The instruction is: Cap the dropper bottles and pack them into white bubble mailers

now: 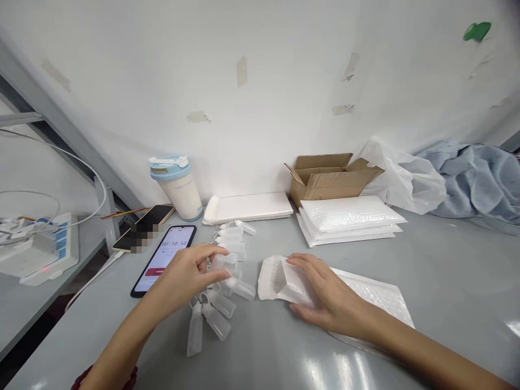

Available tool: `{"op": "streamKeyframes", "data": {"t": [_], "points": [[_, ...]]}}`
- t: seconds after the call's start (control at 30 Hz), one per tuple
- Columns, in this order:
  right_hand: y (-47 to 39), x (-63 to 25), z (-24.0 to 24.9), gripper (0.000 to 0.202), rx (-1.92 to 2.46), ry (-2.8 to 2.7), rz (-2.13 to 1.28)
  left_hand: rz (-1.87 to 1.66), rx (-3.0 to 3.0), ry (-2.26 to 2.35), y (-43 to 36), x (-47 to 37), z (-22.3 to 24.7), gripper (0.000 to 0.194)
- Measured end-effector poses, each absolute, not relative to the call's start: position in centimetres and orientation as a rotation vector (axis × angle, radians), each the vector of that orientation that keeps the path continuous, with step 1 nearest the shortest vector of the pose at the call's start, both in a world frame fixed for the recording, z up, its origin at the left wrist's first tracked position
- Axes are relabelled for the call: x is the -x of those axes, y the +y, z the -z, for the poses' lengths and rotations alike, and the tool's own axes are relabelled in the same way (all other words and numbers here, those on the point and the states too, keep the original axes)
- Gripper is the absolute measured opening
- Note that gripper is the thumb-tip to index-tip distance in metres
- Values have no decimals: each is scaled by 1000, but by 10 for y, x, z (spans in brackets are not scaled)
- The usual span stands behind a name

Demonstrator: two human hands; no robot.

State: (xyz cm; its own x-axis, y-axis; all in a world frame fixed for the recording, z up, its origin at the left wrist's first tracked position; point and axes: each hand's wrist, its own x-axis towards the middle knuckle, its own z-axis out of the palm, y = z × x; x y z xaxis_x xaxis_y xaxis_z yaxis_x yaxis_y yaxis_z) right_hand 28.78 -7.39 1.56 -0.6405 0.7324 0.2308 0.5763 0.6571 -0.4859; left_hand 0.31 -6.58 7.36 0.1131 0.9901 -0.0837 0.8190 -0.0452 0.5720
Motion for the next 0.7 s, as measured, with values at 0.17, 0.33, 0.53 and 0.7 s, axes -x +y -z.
{"op": "streamKeyframes", "data": {"t": [0.17, 0.33, 0.53, 0.7], "points": [[-75, -287, -17, 66, 1052, -2482, -547, -532, -1826, 1866, -62, -2, -71, 36], [-76, -286, -17, 73, 1063, -2477, -530, -500, -1733, 1714, -63, 4, -77, 35], [-76, -287, -17, 68, 1071, -2463, -517, -474, -1705, 1804, -63, 8, -76, 36], [-76, -287, -18, 66, 1079, -2477, -509, -609, -1699, 1713, -63, 15, -78, 37]]}}
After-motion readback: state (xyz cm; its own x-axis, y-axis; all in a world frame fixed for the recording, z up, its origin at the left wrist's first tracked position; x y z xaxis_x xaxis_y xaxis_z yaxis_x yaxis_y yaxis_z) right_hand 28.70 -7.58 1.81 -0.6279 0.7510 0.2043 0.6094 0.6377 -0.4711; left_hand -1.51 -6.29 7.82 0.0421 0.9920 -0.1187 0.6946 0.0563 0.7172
